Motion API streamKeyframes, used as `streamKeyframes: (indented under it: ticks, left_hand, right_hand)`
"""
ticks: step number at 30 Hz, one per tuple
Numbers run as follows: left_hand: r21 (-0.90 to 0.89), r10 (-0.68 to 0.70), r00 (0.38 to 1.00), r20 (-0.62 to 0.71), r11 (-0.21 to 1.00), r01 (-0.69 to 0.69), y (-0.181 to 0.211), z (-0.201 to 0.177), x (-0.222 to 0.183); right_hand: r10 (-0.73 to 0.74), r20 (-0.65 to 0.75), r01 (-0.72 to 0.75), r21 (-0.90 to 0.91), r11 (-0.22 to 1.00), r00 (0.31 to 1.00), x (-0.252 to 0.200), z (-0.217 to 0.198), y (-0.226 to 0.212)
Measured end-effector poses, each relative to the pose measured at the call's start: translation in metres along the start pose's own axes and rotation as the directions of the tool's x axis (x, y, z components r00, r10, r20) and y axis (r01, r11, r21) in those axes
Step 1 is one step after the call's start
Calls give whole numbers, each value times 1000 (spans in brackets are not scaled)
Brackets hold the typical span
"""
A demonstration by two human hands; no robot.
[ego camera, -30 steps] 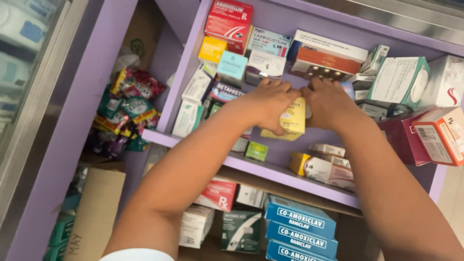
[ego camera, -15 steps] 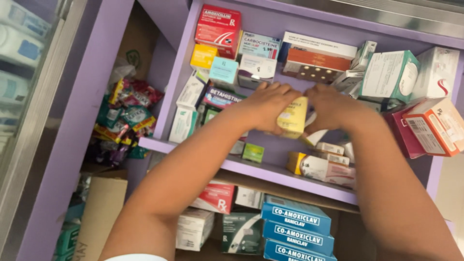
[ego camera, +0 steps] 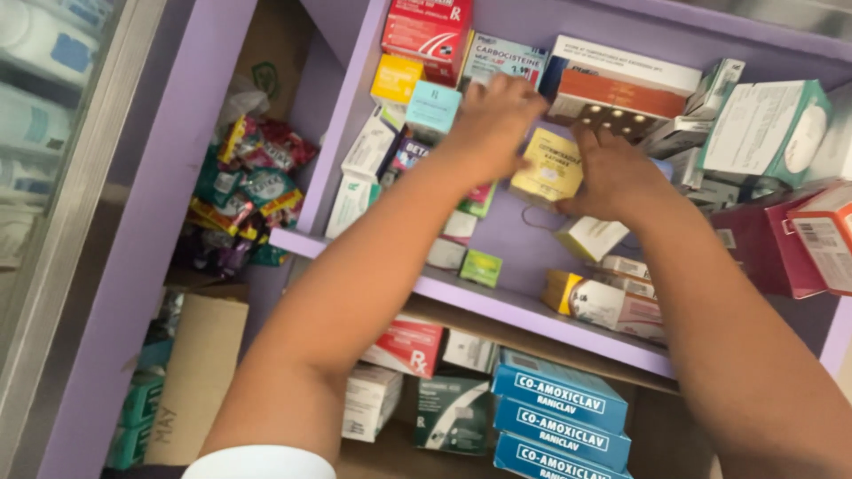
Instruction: The person organizes medicine boxes on a purple shelf by picking them up, turning them over, and rearranging them. They handle various boxes, including Cefalexin and Co-Amoxiclav, and place them back on the shelf.
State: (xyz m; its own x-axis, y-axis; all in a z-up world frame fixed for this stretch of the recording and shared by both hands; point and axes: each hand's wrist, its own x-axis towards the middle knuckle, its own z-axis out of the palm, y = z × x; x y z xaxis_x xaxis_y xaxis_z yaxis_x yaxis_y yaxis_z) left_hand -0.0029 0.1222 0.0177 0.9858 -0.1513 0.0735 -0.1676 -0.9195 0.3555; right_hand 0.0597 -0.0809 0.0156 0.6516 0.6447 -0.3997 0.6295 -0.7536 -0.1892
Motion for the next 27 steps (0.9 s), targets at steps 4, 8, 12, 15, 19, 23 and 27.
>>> streamKeyframes:
  ticks: [4,8,12,15,19,23,27]
  left_hand:
    - [104,-17,994,-104,994,28,-36,7,-9]
    - [175,20,963,-267,984,28,-36,17,-4]
    - [252,35,934,-356,966,60,-44,34,4]
    - [304,18,927,-374,947,104,-54,40,5]
    - [335,-39,943,-331,929,156,-56,50,9]
    - [395,-45,950,-310,903,172,-54,57,14]
    - [398,-7,940,-341,905,151,-55,55,13]
  right_hand:
    - [-16,23,16,-2,1000,1000,-2,-4,-14]
    - [-6,-44,6,-2,1000,999,9,11,-5]
    - [-17,-170,24,44,999,985,13,17,0]
    - [-2,-198,19,86,996,980,12,14,0]
    - [-26,-184,44,93,995,983,12,14,2]
    - [-68,-185,80,58,995,980,13,15,3]
    - [-63,-189,68,21,997,980,12,14,4]
